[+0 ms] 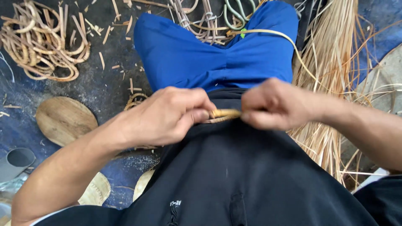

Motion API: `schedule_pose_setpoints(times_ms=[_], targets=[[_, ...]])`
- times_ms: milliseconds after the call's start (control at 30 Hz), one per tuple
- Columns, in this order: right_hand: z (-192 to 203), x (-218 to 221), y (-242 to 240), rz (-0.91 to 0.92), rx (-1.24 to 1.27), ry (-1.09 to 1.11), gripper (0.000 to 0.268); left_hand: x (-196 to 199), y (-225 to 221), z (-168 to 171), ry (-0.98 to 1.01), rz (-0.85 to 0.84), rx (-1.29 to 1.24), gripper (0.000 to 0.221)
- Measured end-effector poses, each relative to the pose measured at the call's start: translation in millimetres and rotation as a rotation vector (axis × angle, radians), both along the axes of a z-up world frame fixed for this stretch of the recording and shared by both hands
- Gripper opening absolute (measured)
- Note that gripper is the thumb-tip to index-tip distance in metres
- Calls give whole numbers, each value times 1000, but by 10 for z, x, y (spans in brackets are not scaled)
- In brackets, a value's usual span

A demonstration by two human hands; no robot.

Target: The person sits on the floor and binds thin rattan strips tightly around a curved rattan frame resting on their lap, wrapping the strips in a spiral along the frame and pulling each wrap tight by hand. Finished coiled rattan pieces, loose strips, and scissors lie on the tarp-covered floor around them.

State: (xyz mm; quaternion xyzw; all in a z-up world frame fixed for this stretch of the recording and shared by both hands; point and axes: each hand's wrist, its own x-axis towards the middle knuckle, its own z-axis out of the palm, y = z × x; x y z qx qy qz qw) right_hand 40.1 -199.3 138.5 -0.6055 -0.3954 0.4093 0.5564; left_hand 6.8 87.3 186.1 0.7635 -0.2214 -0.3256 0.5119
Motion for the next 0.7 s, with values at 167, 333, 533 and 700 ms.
schedule_pose_setpoints(times_ms=[167, 333, 533, 700], targets=[[367, 304, 259, 3, -179, -221, 21, 134, -65, 248, -93, 20, 118, 13], [467, 135, 409, 102, -124, -451, 31, -77, -61, 245, -242, -122, 125, 8], [396, -64, 427, 229, -284, -146, 51, -181, -17, 300, -238, -126, -92, 11], [321, -343, 285, 111, 126, 70, 50, -348, -90, 305, -468, -84, -121, 15]])
